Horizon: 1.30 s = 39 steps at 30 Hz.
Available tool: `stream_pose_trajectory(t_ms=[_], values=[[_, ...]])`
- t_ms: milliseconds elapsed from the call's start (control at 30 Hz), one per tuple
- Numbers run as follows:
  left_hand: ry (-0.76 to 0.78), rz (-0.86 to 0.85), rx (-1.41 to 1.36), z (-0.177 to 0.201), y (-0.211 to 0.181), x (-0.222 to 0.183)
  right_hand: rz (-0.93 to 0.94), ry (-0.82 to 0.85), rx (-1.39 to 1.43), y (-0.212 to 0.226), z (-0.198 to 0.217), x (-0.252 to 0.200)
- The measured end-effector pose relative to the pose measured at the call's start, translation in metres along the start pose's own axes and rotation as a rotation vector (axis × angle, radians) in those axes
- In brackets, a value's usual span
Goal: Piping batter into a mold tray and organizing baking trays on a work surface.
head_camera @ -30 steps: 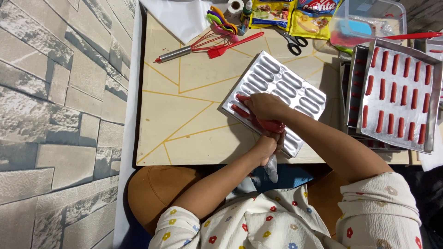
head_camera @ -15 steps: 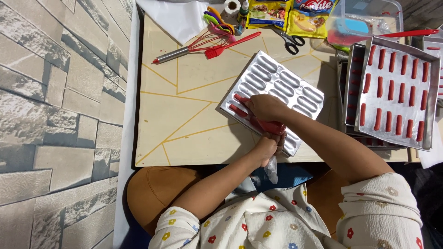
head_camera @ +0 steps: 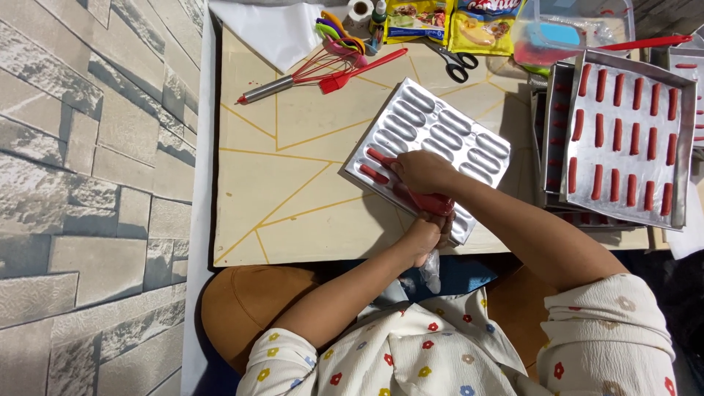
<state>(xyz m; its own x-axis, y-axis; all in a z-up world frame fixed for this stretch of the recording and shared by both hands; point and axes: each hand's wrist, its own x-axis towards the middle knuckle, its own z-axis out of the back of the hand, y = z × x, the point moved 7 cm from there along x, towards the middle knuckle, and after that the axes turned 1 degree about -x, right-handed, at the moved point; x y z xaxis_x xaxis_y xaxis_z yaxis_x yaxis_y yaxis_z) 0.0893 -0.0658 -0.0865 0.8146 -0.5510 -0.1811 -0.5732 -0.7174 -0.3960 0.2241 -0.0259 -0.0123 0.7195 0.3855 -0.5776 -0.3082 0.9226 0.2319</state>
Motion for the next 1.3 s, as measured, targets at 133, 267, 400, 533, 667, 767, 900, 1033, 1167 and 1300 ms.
stream_pose_trajectory(t_ms=[133,267,400,533,667,767,900,1033,1167,1300], values=[[0.028,0.047,-0.052,0.000,0.008,0.002,0.018,-0.016,-0.008,-0.001,0.001,-0.002],[-0.152,0.076,0.117,-0.006,-0.003,-0.009,0.019,0.006,0.027,0.002,0.003,-0.010],[-0.219,0.098,0.165,-0.008,-0.002,-0.012,0.018,-0.007,0.040,0.001,0.004,-0.013],[-0.201,0.107,0.200,-0.009,-0.005,-0.012,0.016,-0.005,0.025,0.001,0.003,-0.014],[-0.172,0.072,0.198,-0.027,-0.016,-0.019,0.017,-0.004,-0.004,0.001,0.003,-0.018],[-0.136,0.061,0.187,-0.031,-0.018,-0.019,0.014,-0.007,-0.026,-0.004,0.001,-0.016],[-0.130,0.046,0.219,-0.021,-0.008,-0.015,-0.003,-0.002,-0.045,-0.009,-0.002,-0.013],[-0.108,0.042,0.212,-0.037,-0.019,-0.022,-0.005,0.017,-0.060,-0.001,0.005,-0.022],[-0.102,0.040,0.200,-0.045,-0.027,-0.027,0.001,0.018,-0.090,-0.005,0.002,-0.019],[-0.081,0.038,0.221,-0.050,-0.027,-0.031,-0.016,0.034,-0.114,-0.012,-0.003,-0.015]])
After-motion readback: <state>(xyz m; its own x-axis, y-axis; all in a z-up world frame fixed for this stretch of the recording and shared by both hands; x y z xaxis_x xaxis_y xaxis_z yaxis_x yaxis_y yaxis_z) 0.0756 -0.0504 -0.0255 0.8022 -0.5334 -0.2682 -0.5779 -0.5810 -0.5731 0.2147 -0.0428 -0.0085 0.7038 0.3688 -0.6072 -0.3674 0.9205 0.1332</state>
